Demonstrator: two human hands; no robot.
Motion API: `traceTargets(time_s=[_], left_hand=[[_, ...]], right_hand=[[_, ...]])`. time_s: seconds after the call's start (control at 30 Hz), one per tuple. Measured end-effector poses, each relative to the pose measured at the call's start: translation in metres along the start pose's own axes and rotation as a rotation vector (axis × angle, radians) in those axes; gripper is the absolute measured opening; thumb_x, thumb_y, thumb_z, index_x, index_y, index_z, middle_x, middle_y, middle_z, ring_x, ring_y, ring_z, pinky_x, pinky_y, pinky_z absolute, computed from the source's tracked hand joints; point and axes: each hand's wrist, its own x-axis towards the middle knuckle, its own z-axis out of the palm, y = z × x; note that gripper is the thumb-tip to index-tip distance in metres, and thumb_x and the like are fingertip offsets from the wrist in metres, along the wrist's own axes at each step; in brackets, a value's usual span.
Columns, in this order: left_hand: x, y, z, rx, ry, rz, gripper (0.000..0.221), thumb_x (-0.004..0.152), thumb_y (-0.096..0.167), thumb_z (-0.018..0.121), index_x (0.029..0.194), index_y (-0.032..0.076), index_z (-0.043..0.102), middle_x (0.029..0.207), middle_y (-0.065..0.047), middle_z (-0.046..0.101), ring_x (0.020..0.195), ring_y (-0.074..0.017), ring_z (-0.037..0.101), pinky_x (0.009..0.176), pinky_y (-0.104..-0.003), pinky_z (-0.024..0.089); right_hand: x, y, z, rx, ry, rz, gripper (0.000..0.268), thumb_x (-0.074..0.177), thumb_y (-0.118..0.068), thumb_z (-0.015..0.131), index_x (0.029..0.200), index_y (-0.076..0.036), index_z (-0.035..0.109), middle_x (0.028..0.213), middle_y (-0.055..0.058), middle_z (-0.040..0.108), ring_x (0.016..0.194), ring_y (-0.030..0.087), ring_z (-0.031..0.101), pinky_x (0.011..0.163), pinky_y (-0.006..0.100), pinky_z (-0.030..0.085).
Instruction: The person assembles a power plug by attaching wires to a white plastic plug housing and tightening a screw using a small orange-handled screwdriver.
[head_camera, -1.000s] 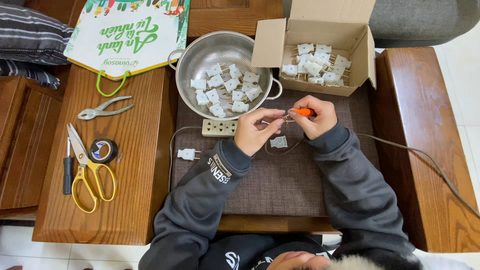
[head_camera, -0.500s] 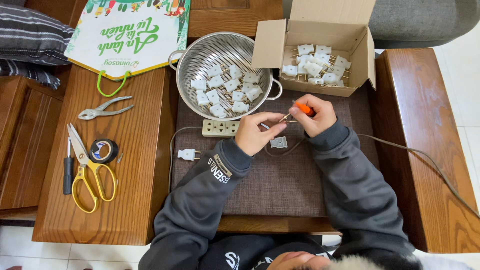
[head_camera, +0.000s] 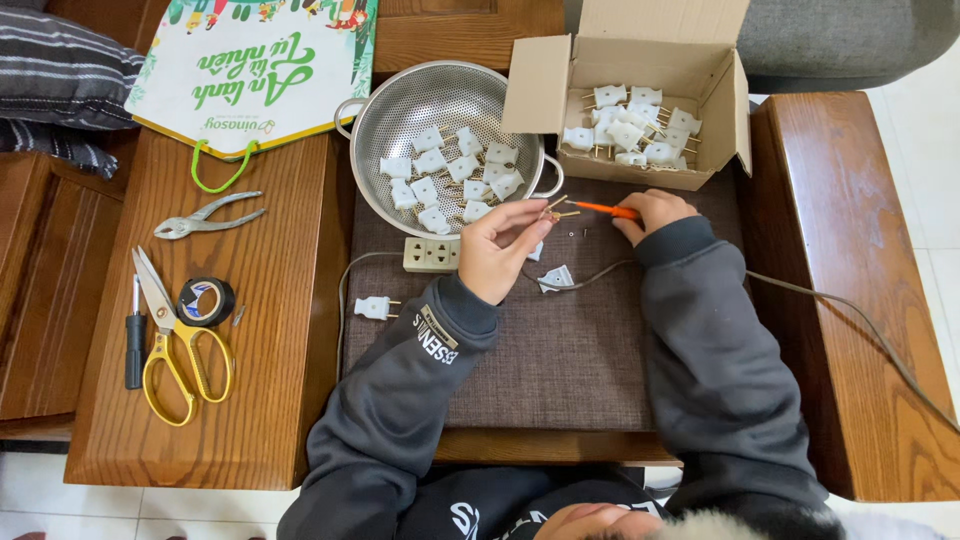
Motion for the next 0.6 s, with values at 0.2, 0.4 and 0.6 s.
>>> traceTargets(time_s=[0.2, 0.4, 0.6], left_hand=[[0.003, 0.005, -0.003, -0.052, -0.037, 0.000, 0.031, 0.108, 0.013, 0.091, 0.138, 0.006, 0.087, 0.120, -0.018, 0.092, 0.101, -0.0198, 0.089, 0.085, -0.029, 0.076], [0.008, 0.009, -0.010, -0.070, -0.046, 0.050, 0.039, 0.110, 0.021, 0.093, 0.145, 0.009, 0.084, 0.132, -0.017, 0.090, 0.120, -0.0208, 0.086, 0.106, -0.034, 0.071], [0.014, 0.007, -0.019, -0.182, -0.043, 0.094, 0.048, 0.107, 0.014, 0.096, 0.152, 0.007, 0.080, 0.125, -0.022, 0.091, 0.103, -0.0179, 0.087, 0.083, -0.027, 0.076]], right_hand=[[0.006, 0.012, 0.016, -0.158, 0.314, -0.161, 0.029, 0.111, -0.042, 0.088, 0.132, -0.022, 0.088, 0.121, 0.009, 0.079, 0.116, 0.035, 0.082, 0.098, 0.046, 0.069], [-0.017, -0.080, -0.005, 0.556, 0.080, -0.472, 0.020, 0.115, -0.037, 0.080, 0.124, -0.024, 0.092, 0.105, 0.008, 0.089, 0.096, 0.035, 0.085, 0.088, 0.047, 0.068], [-0.039, -0.119, 0.014, 0.732, 0.076, -0.532, 0.018, 0.115, -0.026, 0.081, 0.126, -0.014, 0.089, 0.091, 0.010, 0.085, 0.075, 0.033, 0.080, 0.069, 0.042, 0.066]])
